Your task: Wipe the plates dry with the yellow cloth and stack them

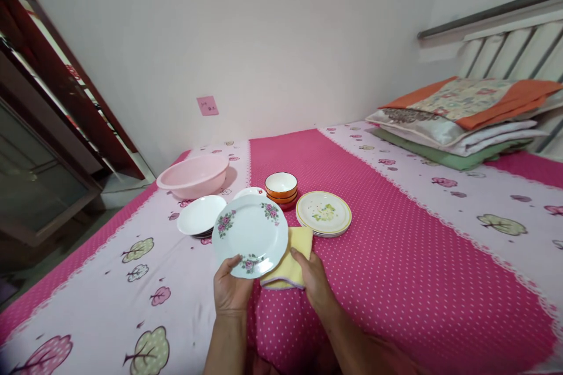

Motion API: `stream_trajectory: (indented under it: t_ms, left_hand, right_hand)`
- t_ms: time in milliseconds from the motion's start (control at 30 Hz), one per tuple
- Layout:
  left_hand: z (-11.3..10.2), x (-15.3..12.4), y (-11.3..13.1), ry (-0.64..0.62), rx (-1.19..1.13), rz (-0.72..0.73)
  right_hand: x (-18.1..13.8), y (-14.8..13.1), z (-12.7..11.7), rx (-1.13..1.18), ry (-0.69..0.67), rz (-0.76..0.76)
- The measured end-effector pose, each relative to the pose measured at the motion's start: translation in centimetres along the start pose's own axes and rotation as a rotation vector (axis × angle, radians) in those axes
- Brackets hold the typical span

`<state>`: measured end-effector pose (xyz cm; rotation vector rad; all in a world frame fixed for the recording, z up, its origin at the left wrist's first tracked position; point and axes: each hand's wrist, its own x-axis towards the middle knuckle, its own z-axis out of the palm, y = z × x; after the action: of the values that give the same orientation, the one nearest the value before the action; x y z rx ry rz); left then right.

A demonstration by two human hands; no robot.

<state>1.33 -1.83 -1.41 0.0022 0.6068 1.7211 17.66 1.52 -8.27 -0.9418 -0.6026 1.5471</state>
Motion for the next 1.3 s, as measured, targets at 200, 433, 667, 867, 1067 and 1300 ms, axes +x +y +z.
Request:
stream_trajectory:
  t_ms: [200, 433, 667, 867, 1067, 1300]
  left_hand:
    - [0.7, 0.7, 0.1, 0.017, -0.113, -0.037]
    - [0.4, 1.2, 0.1, -0.064, -0.067, 0.008]
    - [0.8, 1.5, -0.5, -0.106, -0.053, -0.002]
    - [1.0, 1.6, -0.7, -0.062, -0.019, -0.039]
    - [0.7, 1.7, -1.5, -0.106, 0.018, -0.052]
    - [1.1, 1.3, -1.9, -0.017, 0.01, -0.097]
  right_hand:
    - [-0.2, -0.2, 0.1, -0.032, 0.029, 0.025]
    - [-0.3, -1.3, -0.2, 0.027, 0.146, 0.091]
    - [-1.3, -3.7, -1.7, 0.044, 0.216, 0.05]
    - [-1.8, -6.1, -2.1, 0.03, 0.367, -0.079]
    - [-1.3, -7.1, -3.1, 0.082, 0.537, -0.118]
    - [-2.4, -9.3, -3.1, -0.022, 0.565, -0.331]
